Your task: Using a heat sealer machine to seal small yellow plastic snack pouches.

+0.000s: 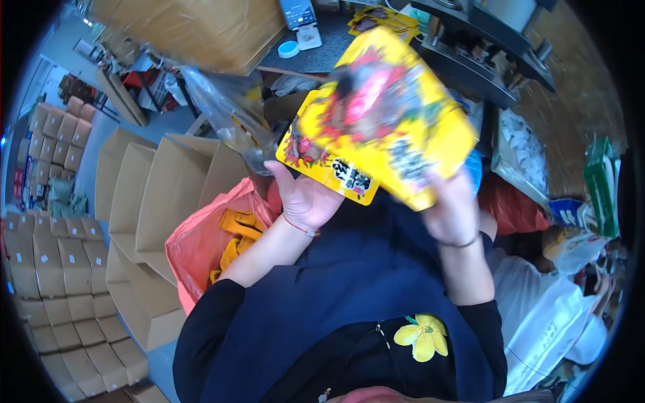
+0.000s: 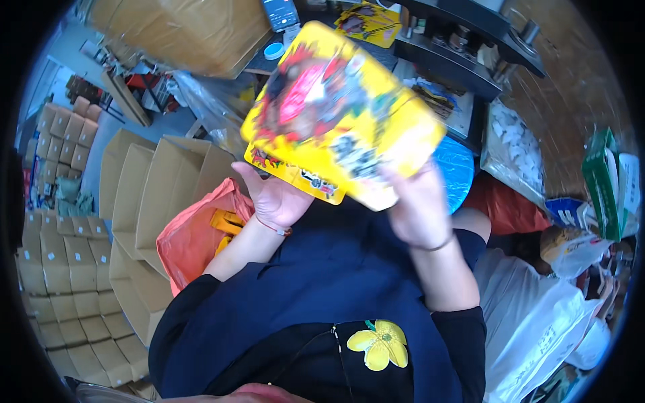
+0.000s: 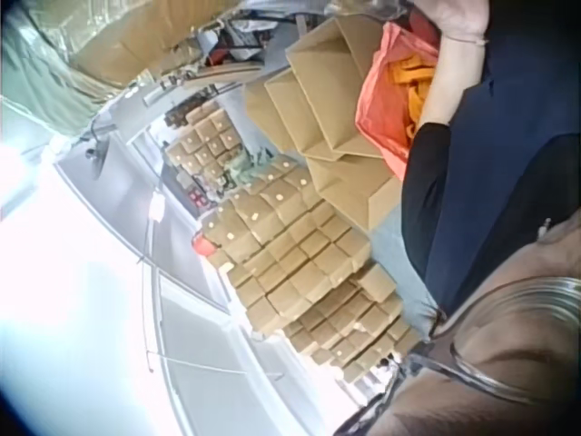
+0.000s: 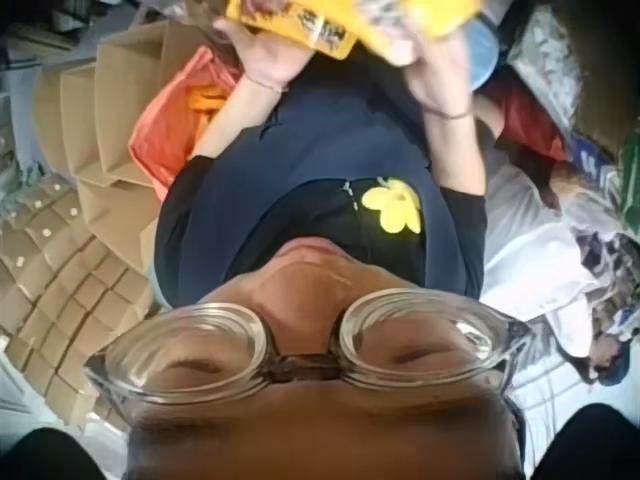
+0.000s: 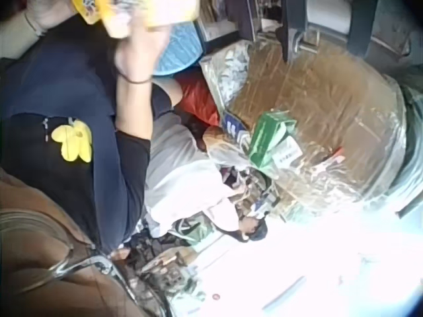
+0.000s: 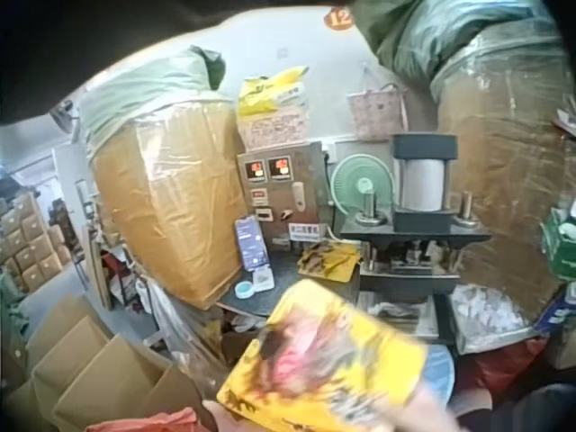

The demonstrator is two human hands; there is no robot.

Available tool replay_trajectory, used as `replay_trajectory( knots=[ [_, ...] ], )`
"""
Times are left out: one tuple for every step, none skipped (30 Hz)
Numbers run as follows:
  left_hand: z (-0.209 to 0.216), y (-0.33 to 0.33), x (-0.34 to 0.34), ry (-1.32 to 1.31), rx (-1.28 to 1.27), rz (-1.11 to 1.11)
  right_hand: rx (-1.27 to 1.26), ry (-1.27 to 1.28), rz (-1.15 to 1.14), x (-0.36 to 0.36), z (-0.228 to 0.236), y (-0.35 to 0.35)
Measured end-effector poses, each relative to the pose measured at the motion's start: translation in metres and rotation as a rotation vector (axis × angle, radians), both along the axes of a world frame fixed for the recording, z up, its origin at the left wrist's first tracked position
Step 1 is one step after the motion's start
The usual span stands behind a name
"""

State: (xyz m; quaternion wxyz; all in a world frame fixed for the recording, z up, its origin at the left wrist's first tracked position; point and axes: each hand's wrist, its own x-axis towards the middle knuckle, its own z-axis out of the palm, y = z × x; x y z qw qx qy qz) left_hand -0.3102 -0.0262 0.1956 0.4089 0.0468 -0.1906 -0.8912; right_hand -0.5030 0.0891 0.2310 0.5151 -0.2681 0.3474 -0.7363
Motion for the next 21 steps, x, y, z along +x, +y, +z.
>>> replay_trajectory(
  knots=[
    [-0.002, -0.001, -0.005, 0.024, -0.007, -0.033, -0.003, -0.044, 0.031, 0.019, -0.019, -0.001],
    [0.006, 0.003, -0.015, 0.015, -0.062, 0.039, 0.119, -0.008, 0.062, 0.031, -0.029, -0.002],
    [-0.007, 0.002, -0.011, 0.006, 0.004, 0.028, 0.22, 0.11, 0.065, 0.035, -0.044, -0.002],
    [-0.016, 0.001, -0.01, 0.047, 0.075, -0.059, 0.224, 0.281, 0.021, 0.036, -0.059, 0.0],
    [-0.024, 0.003, -0.009, -0.032, 0.06, -0.049, 0.23, 0.452, -0.023, 0.036, -0.069, 0.005],
    [-0.027, 0.011, -0.006, 0.054, 0.085, -0.108, 0.201, 0.383, -0.044, 0.04, -0.069, 0.011],
    [-0.033, 0.015, -0.004, 0.063, 0.052, -0.163, 0.173, 0.315, -0.065, 0.044, -0.069, 0.014],
    [-0.045, 0.013, -0.01, 0.298, 0.015, -0.318, 0.105, 0.079, -0.058, 0.046, -0.067, 0.012],
    [-0.068, 0.021, -0.026, 0.52, -0.099, -0.258, 0.067, -0.036, 0.044, 0.043, -0.067, 0.014],
    [-0.071, 0.028, -0.043, 0.739, -0.212, -0.197, 0.028, -0.155, 0.138, 0.035, -0.069, 0.015],
    [-0.07, 0.026, -0.028, 0.741, -0.2, -0.199, 0.028, -0.181, 0.126, 0.03, -0.069, 0.016],
    [-0.041, 0.016, -0.005, 0.338, -0.211, -0.301, 0.03, -0.136, 0.077, 0.019, -0.067, 0.02],
    [-0.025, 0.008, 0.013, -0.065, -0.227, -0.38, 0.03, -0.085, 0.047, 0.011, -0.063, 0.022],
    [-0.029, -0.004, 0.014, -0.199, -0.323, -0.298, -0.007, -0.019, -0.033, 0.009, -0.054, 0.023],
    [-0.029, -0.006, 0.02, -0.302, -0.372, -0.291, 0.071, 0.02, -0.034, 0.007, -0.046, 0.028],
    [-0.029, -0.006, 0.025, -0.407, -0.418, -0.284, 0.15, 0.059, -0.034, 0.005, -0.042, 0.033],
    [-0.038, -0.004, 0.031, -0.496, -0.343, -0.364, 0.247, 0.099, -0.043, 0.006, -0.042, 0.037],
    [-0.044, 0.001, 0.033, -0.508, -0.356, -0.415, 0.297, 0.069, -0.026, 0.008, -0.044, 0.041],
    [-0.049, 0.007, 0.037, -0.52, -0.37, -0.467, 0.347, 0.039, -0.009, 0.01, -0.047, 0.045],
    [-0.049, 0.012, 0.044, -0.563, -0.385, -0.5, 0.285, 0.149, 0.055, 0.011, -0.054, 0.054],
    [-0.044, 0.012, 0.041, -0.559, -0.383, -0.498, 0.288, 0.153, 0.056, 0.004, -0.06, 0.055]
  ],
)
